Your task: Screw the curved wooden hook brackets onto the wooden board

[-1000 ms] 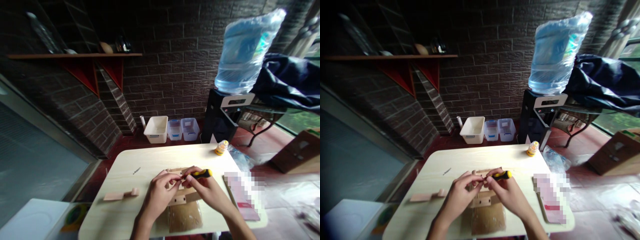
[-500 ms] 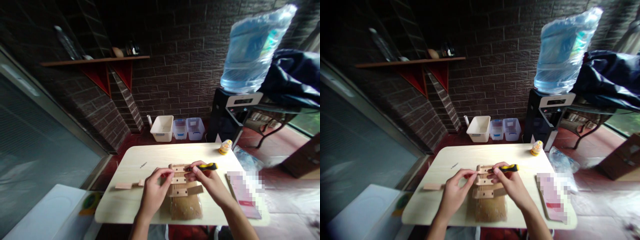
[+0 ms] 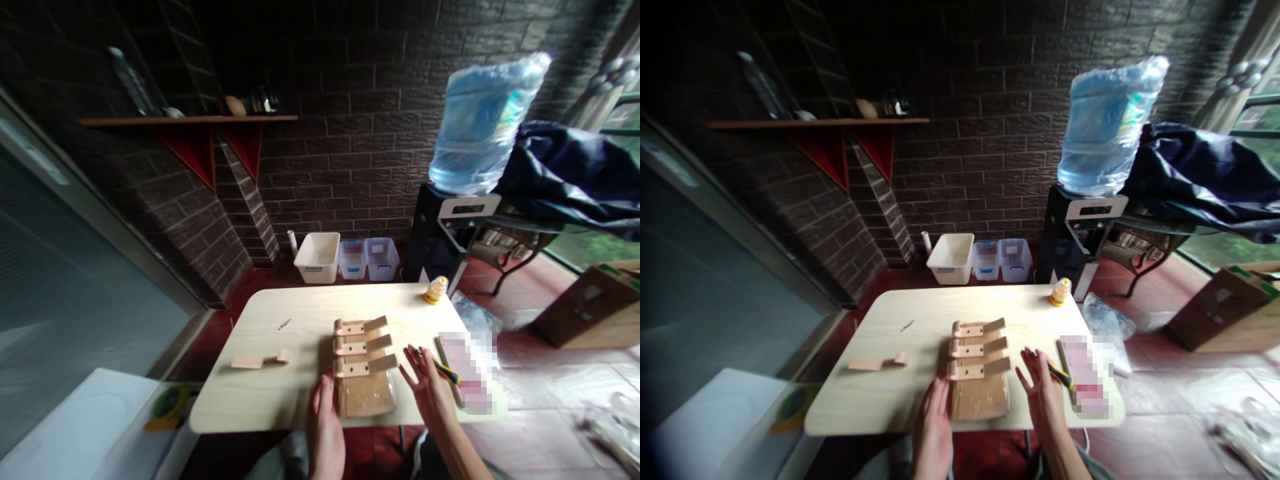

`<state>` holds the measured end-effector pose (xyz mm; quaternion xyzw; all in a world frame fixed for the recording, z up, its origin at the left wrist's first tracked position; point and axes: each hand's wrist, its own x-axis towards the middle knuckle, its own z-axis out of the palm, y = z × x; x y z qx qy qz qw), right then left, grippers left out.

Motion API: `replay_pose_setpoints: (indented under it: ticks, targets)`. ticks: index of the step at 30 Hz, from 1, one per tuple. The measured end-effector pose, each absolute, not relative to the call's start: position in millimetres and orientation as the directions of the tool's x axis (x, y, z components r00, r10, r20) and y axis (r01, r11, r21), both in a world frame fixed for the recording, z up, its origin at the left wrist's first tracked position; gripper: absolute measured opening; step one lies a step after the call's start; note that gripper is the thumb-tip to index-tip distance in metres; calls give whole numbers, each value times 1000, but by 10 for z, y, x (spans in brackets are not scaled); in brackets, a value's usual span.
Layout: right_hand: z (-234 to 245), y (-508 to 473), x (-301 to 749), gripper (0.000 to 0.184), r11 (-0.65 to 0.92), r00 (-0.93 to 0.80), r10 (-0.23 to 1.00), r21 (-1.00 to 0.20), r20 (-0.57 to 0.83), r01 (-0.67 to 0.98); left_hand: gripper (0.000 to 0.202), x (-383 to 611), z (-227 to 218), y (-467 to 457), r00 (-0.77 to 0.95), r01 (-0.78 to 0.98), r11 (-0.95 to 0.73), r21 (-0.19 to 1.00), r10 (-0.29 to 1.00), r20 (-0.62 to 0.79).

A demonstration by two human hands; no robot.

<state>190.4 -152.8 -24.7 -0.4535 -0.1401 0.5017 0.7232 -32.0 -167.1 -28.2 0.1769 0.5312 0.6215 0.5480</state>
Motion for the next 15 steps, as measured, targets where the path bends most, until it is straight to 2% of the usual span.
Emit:
replay_pose_setpoints:
  ticks: [7, 15]
  targets:
    - [-450, -1423, 1708, 48, 39, 400, 872, -774, -282, -632, 31, -228, -200, -1414, -332, -618, 194, 762, 814, -476]
    - [-356, -975, 1792, 46, 64, 403, 865, -731, -299, -679, 19, -212, -19, -893, -282, -679, 208, 704, 812, -512]
